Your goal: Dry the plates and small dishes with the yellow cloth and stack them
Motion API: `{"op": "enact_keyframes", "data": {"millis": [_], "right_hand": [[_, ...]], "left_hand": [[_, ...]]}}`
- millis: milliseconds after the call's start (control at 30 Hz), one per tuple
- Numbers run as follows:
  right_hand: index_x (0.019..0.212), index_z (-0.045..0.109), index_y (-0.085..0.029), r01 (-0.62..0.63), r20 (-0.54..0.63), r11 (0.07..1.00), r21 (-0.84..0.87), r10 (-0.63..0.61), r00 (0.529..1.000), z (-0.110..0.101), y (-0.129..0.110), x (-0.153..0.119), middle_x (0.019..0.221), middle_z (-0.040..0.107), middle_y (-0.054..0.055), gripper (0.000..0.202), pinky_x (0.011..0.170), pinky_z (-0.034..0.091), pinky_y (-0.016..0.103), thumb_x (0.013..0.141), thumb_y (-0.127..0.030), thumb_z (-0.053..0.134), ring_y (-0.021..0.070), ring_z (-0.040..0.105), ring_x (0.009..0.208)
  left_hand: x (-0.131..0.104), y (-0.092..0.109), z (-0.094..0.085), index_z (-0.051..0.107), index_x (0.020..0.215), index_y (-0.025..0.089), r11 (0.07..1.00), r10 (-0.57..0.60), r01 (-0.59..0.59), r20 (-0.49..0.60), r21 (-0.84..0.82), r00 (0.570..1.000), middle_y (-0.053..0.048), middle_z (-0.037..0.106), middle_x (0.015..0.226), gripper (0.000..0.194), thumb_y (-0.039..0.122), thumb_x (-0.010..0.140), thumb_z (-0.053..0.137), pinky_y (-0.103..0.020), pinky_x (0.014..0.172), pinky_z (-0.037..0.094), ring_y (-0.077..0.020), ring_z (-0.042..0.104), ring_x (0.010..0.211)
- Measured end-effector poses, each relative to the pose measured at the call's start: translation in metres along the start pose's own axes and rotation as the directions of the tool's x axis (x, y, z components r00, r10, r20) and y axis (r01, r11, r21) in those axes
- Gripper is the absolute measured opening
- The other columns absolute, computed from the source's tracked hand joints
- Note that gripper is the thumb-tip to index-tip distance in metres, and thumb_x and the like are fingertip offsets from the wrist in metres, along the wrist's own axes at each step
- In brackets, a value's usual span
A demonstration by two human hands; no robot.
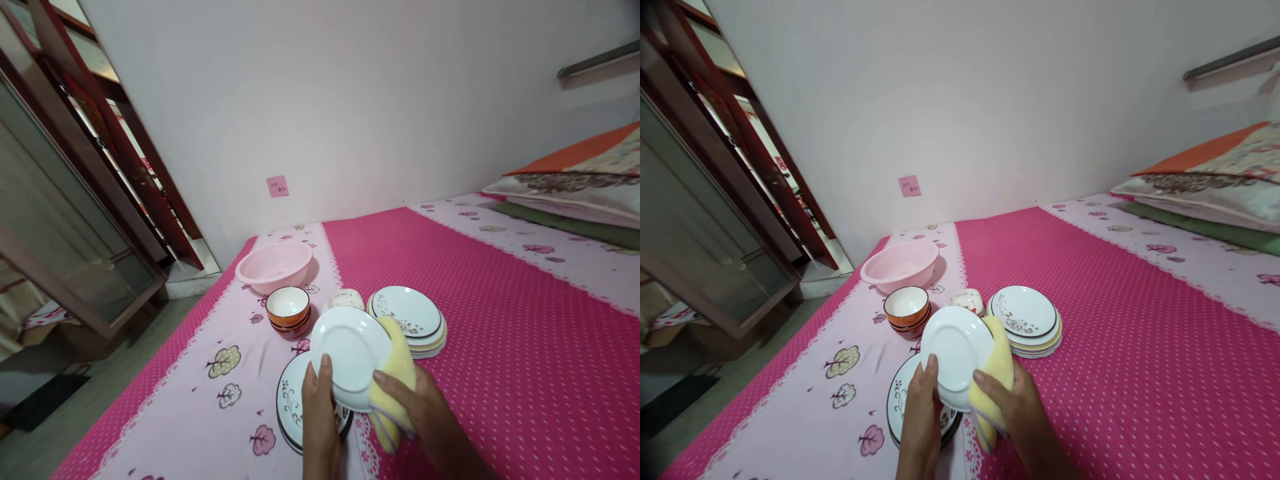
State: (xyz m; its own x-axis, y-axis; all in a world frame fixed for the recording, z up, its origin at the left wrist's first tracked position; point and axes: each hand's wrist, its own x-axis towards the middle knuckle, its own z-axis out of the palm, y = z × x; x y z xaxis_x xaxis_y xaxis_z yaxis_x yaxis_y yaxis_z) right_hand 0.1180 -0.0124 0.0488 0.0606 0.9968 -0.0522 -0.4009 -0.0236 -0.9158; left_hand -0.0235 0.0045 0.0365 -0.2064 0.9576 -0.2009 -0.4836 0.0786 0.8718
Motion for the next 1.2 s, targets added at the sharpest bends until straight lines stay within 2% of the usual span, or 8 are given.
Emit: {"op": "enact_keyframes", "data": {"millis": [167,333,400,600,767,933,1067,1200], "right_hand": [[0.121,0.068,-0.018,0.349,-0.056,0.824,-0.446,-0.415,0.908,-0.012,0.000,0.002,0.108,0.077,0.011,0.053,0.075,0.059,0.038,0.076,-0.044,0.078,0.0323,0.073,0.092],[0.120,0.063,-0.023,0.829,0.505,0.054,-0.557,-0.769,0.390,-0.008,0.001,-0.001,0.099,0.077,0.008,0.035,0.080,0.058,0.035,0.087,-0.016,0.055,0.0257,0.073,0.088],[0.122,0.061,-0.021,0.815,0.603,-0.117,-0.568,-0.733,0.315,-0.002,0.002,-0.004,0.098,0.076,0.009,0.037,0.083,0.057,0.037,0.089,-0.011,0.047,0.0248,0.072,0.088],[0.128,0.062,-0.016,0.773,0.691,-0.170,-0.612,-0.590,0.418,0.007,0.009,-0.011,0.111,0.074,0.013,0.044,0.093,0.053,0.044,0.086,-0.010,0.049,0.0288,0.069,0.102],[0.130,0.062,-0.023,0.852,0.653,0.208,-0.480,-0.564,0.505,-0.002,0.005,-0.012,0.118,0.073,0.011,0.039,0.097,0.054,0.041,0.094,-0.034,0.053,0.0290,0.069,0.106],[0.111,0.072,-0.021,0.370,-0.098,0.787,-0.493,-0.473,0.875,-0.026,-0.012,0.001,0.092,0.078,0.009,0.044,0.059,0.059,0.033,0.080,-0.050,0.068,0.0295,0.074,0.075],[0.115,0.067,-0.019,0.058,-0.354,0.986,-0.153,-0.110,0.929,-0.038,-0.037,0.009,0.069,0.073,0.005,0.057,0.041,0.052,0.035,0.070,-0.053,0.076,0.0276,0.067,0.050],[0.113,0.067,-0.022,0.045,-0.384,0.997,-0.065,-0.066,0.921,-0.035,-0.050,0.010,0.091,0.078,0.011,0.052,0.054,0.059,0.041,0.071,-0.051,0.074,0.0348,0.074,0.072]], "left_hand": [[-0.010,0.009,0.003,0.061,0.134,0.025,0.999,-0.018,0.015,0.059,0.049,0.998,-0.013,0.059,0.143,0.059,0.053,0.082,0.074,-0.034,0.080,0.060,-0.0322,0.059,0.127],[-0.020,0.013,0.010,0.071,0.122,0.022,0.888,-0.121,0.255,0.341,-0.383,0.932,-0.014,0.066,0.135,0.058,0.060,0.079,0.074,-0.046,0.105,0.051,-0.0348,0.053,0.134],[-0.019,0.011,0.010,0.076,0.110,0.018,0.830,-0.162,0.302,0.314,-0.470,0.935,-0.015,0.072,0.126,0.057,0.064,0.076,0.073,-0.046,0.110,0.047,-0.0362,0.054,0.133],[-0.010,0.007,0.002,0.075,0.114,0.013,0.694,-0.330,0.406,0.238,-0.595,0.914,-0.016,0.078,0.106,0.061,0.063,0.082,0.059,-0.043,0.111,0.045,-0.0324,0.067,0.116],[-0.005,0.004,0.001,0.070,0.126,0.016,0.752,-0.273,0.333,0.191,-0.569,0.943,-0.014,0.078,0.104,0.070,0.067,0.078,0.062,-0.045,0.107,0.047,-0.0340,0.068,0.113],[-0.004,0.007,0.006,0.068,0.129,0.029,0.745,-0.208,0.200,0.063,-0.637,0.976,-0.007,0.074,0.124,0.055,0.056,0.081,0.065,-0.048,0.106,0.048,-0.0330,0.065,0.120],[-0.005,0.009,0.008,0.069,0.127,0.028,0.720,-0.246,0.195,0.018,-0.666,0.969,-0.008,0.073,0.126,0.054,0.055,0.080,0.067,-0.053,0.105,0.048,-0.0349,0.065,0.118],[-0.007,0.005,0.010,0.071,0.124,0.026,0.729,-0.234,0.202,0.038,-0.654,0.971,-0.010,0.074,0.123,0.050,0.054,0.084,0.064,-0.053,0.104,0.049,-0.0353,0.065,0.119]]}}
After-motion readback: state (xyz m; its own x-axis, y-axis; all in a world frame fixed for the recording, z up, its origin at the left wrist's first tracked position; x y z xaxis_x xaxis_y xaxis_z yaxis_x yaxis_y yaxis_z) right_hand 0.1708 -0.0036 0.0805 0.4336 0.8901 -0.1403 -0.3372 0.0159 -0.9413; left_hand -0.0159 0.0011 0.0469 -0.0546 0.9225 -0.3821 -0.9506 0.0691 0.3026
